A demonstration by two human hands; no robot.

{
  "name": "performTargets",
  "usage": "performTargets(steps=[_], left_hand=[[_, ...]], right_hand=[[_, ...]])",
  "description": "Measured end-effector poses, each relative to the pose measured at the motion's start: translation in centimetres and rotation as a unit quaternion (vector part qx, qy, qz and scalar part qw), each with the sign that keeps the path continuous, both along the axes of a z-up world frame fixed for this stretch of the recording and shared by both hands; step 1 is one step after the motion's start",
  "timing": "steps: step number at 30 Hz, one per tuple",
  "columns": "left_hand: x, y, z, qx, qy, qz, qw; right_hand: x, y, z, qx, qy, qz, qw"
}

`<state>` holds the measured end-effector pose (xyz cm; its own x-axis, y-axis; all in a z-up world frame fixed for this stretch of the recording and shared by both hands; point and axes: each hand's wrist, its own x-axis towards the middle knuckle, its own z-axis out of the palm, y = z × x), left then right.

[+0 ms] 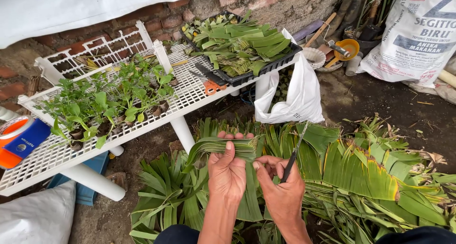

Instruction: Tearing banana leaves into uniform strips for further use or processing using hands and a small knife.

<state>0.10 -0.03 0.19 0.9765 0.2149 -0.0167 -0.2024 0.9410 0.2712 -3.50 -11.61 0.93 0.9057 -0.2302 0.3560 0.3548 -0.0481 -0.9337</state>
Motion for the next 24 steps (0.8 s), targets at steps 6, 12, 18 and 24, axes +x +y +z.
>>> performTargets(steps=[6,12,18,24], left_hand=[[-0.1,-0.4,0.8,0.002,-0.065,0.012,0.998],[-0.2,-0.4,1.0,0.026,-0.047,0.017,0.998],[-0.2,-0.5,1.0,0.039,-0.066,0.007,0.997],[-0.2,-0.7,0.8,0.023,-0.073,-0.032,0.997]], right_hand=[[0.1,-0.1,0.6,-0.003,0.025,-0.001,1.000],[0.2,0.0,0.6,0.018,0.059,0.012,0.998],[0.7,-0.6,0.1,0.096,0.120,0.045,0.987],[1.5,-0.5,-0.9,0.253,0.154,0.079,0.952]])
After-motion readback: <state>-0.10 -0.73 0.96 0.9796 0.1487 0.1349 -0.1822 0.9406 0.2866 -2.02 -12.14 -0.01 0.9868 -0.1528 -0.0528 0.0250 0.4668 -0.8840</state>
